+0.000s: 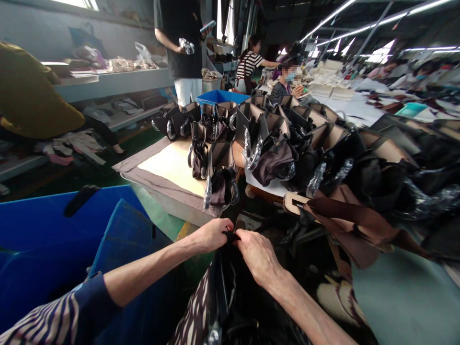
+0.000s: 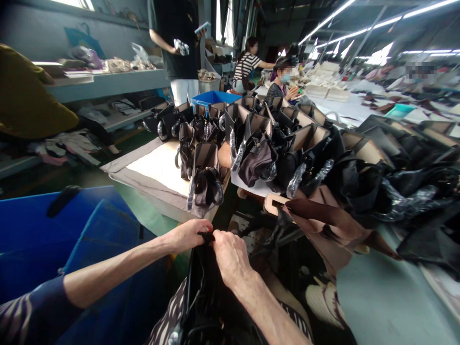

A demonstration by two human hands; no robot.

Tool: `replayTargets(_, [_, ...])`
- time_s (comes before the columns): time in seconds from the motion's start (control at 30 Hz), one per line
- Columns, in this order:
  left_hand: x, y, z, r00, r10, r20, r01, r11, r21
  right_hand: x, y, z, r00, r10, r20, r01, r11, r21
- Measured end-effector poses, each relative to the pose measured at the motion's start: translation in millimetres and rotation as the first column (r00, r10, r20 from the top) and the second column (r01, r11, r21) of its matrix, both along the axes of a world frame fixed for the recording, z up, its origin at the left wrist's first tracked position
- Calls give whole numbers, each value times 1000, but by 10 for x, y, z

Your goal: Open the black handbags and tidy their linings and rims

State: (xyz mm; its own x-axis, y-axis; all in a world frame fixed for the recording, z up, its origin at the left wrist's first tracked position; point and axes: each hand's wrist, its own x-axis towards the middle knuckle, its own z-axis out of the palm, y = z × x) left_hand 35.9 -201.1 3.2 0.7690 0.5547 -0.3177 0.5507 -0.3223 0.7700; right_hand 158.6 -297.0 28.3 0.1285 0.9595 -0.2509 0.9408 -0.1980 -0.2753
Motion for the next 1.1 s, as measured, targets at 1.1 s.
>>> replayTargets(1.1, [450, 29, 302, 861, -439, -257, 508, 762, 402, 269, -305, -90, 954, -206, -217, 209, 978, -8])
